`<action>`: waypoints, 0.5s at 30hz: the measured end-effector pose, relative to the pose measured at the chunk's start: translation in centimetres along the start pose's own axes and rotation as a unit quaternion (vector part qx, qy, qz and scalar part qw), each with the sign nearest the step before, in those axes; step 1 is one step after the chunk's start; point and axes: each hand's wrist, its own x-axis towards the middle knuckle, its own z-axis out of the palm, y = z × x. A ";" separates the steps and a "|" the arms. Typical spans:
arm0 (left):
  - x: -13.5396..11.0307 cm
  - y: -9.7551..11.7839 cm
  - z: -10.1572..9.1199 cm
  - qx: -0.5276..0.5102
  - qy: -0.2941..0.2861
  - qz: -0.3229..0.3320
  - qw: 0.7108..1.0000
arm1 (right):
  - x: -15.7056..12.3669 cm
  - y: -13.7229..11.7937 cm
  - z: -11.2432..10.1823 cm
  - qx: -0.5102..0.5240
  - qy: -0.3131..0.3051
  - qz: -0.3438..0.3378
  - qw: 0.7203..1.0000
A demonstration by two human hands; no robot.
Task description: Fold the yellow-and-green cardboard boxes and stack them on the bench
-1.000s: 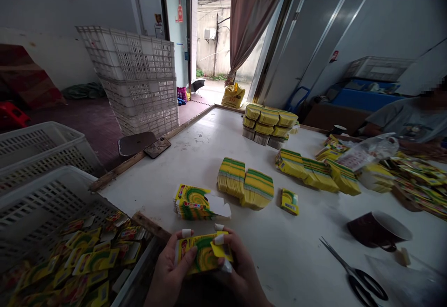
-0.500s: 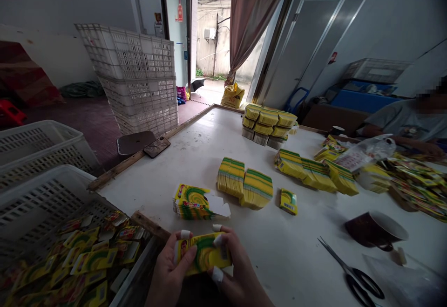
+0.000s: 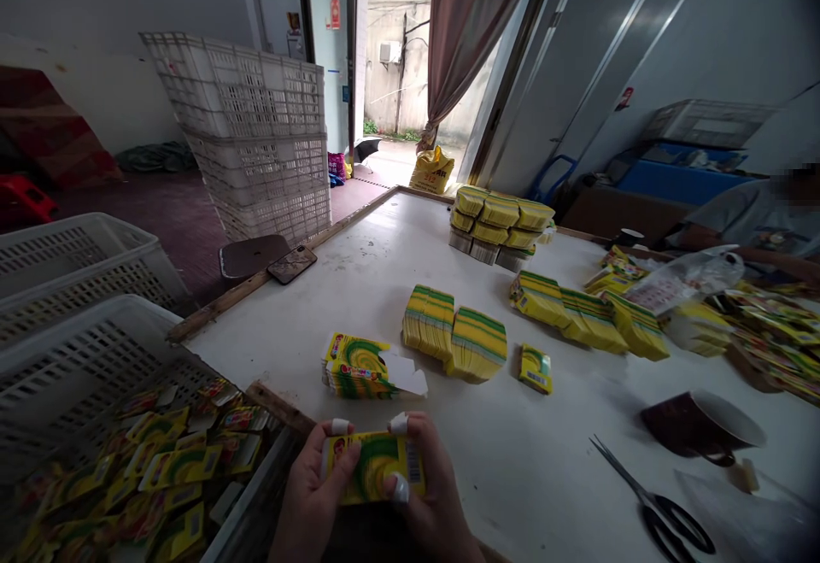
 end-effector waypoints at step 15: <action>-1.0 0.6 0.7 -0.003 0.043 0.023 0.999 | 1.1 -1.2 0.8 0.003 0.041 0.031 0.999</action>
